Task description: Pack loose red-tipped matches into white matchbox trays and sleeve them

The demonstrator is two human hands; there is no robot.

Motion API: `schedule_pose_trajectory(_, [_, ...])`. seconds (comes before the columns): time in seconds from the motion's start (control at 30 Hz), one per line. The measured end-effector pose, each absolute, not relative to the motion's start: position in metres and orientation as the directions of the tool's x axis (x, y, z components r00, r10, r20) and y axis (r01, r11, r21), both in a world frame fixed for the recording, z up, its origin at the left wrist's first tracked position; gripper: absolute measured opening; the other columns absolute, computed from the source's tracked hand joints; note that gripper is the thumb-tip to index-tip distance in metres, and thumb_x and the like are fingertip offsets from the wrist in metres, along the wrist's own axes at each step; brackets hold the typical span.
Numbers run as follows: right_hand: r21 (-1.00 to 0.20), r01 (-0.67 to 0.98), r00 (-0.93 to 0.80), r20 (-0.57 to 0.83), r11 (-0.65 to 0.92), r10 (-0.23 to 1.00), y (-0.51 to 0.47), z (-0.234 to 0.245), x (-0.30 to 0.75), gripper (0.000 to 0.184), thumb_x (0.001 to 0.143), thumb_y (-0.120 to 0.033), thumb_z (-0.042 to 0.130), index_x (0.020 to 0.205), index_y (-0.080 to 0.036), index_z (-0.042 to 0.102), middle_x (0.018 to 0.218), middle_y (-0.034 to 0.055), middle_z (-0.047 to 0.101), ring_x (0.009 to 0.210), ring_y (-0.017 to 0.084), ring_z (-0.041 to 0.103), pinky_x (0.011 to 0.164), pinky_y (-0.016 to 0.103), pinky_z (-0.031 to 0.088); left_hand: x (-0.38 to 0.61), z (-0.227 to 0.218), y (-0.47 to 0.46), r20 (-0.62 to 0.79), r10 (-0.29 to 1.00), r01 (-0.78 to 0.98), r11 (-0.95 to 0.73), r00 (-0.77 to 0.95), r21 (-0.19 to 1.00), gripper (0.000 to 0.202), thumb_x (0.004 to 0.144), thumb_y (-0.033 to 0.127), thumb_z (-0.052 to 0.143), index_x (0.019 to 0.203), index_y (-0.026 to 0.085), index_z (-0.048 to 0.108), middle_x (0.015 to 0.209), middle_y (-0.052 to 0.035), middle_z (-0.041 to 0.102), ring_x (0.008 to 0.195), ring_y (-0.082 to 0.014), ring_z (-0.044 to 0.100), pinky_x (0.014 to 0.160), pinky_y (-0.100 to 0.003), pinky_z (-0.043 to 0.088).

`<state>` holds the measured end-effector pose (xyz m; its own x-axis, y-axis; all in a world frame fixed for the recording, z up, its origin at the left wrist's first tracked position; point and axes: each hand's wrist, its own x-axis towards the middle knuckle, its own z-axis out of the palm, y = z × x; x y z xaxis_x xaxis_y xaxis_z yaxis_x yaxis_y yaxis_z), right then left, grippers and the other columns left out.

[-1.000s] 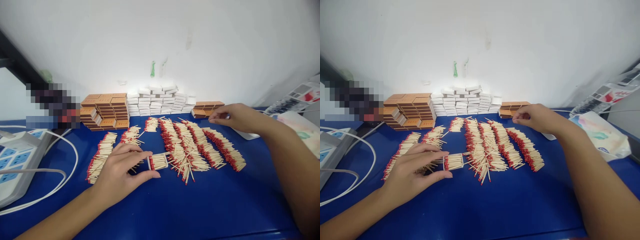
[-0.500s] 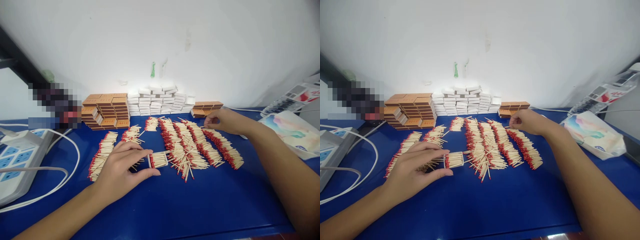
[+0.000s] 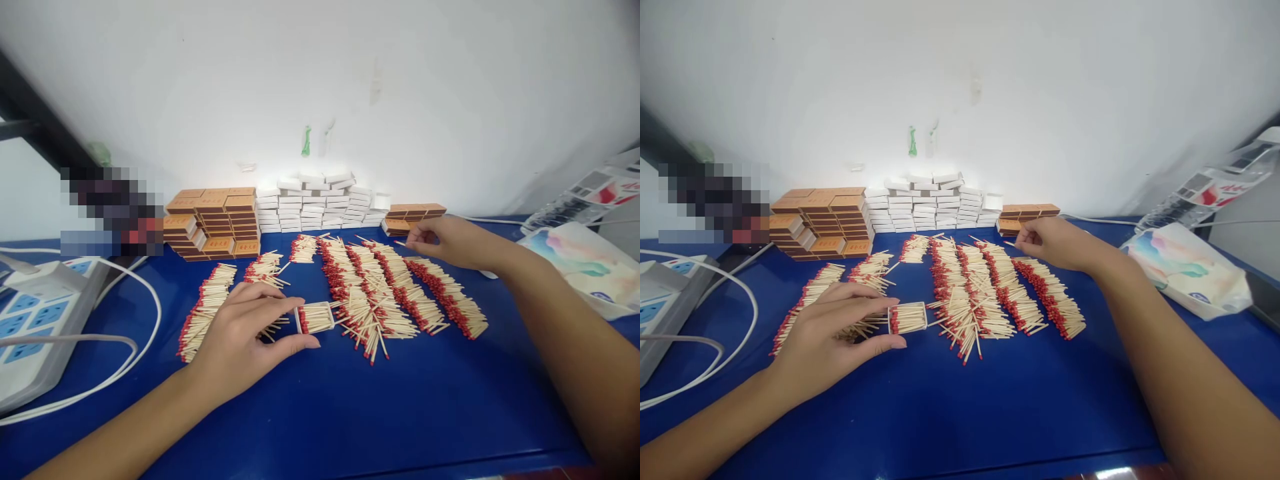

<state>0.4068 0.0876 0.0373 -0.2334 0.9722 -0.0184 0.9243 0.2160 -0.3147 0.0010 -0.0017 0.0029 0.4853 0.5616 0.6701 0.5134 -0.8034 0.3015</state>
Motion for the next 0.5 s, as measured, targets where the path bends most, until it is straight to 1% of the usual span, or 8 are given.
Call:
schedule_pose_trajectory(0.1, [-0.376,0.878,-0.297,0.057,0.296,0.953,0.066,0.052,0.374,0.036,0.097,-0.056,0.059,0.090,-0.022,0.068,0.080,0.0070,0.073,0.069,0.019,0.060,0.063,0.034,0.043,0.001,0.002,-0.002,0.680,0.566,0.544,-0.789,0.466,0.285,0.041,0.080,0.047,0.090,0.108,0.018,0.081,0.096,-0.0090,0.080,0.089,-0.0237,0.075,0.085,-0.039,0.058])
schedule_pose_trajectory(0.17, [-0.426,0.814,-0.380,0.127,0.396,0.916,0.046,0.061,0.344,0.034,0.098,-0.058,0.060,0.092,-0.025,0.069,0.084,0.0057,0.074,0.072,0.019,0.062,0.063,0.033,0.045,0.003,0.002,-0.002,0.690,0.563,0.557,-0.784,0.454,0.274,0.040,0.080,0.048,0.089,0.107,0.019,0.081,0.096,-0.0085,0.080,0.088,-0.0235,0.075,0.084,-0.039,0.058])
schedule_pose_trajectory(0.23, [-0.482,0.732,-0.470,0.155,0.482,0.869,0.027,0.064,0.313,0.028,0.101,-0.052,0.057,0.091,-0.029,0.068,0.086,0.0039,0.074,0.073,0.019,0.063,0.063,0.034,0.047,0.005,0.002,-0.003,0.698,0.556,0.559,-0.786,0.450,0.265,0.040,0.080,0.048,0.090,0.106,0.019,0.081,0.095,-0.0083,0.080,0.088,-0.0234,0.076,0.084,-0.039,0.058])
schedule_pose_trajectory(0.3, [-0.498,0.668,-0.532,0.200,0.554,0.822,0.011,0.062,0.289,0.019,0.102,-0.044,0.059,0.089,-0.031,0.067,0.086,0.0027,0.074,0.074,0.020,0.064,0.062,0.035,0.048,0.007,0.002,-0.004,0.702,0.549,0.556,-0.790,0.453,0.259,0.040,0.079,0.047,0.091,0.105,0.018,0.081,0.093,-0.0080,0.080,0.087,-0.0234,0.076,0.084,-0.039,0.058])
schedule_pose_trajectory(0.4, [-0.447,0.638,-0.585,0.248,0.627,0.772,0.000,0.051,0.269,0.012,0.101,-0.033,0.059,0.090,-0.032,0.064,0.091,0.0034,0.073,0.078,0.022,0.065,0.062,0.037,0.048,0.010,0.005,-0.004,0.701,0.542,0.545,-0.798,0.463,0.257,0.041,0.078,0.047,0.091,0.106,0.018,0.081,0.092,-0.0073,0.080,0.086,-0.0234,0.077,0.083,-0.039,0.058])
schedule_pose_trajectory(0.5, [-0.368,0.639,-0.623,0.267,0.675,0.735,-0.002,0.040,0.262,0.012,0.102,-0.029,0.055,0.092,-0.030,0.063,0.094,0.0057,0.071,0.078,0.023,0.065,0.063,0.039,0.049,0.011,0.006,-0.004,0.705,0.532,0.542,-0.804,0.469,0.246,0.041,0.079,0.046,0.090,0.107,0.018,0.080,0.091,-0.0073,0.081,0.086,-0.0236,0.076,0.083,-0.040,0.058])
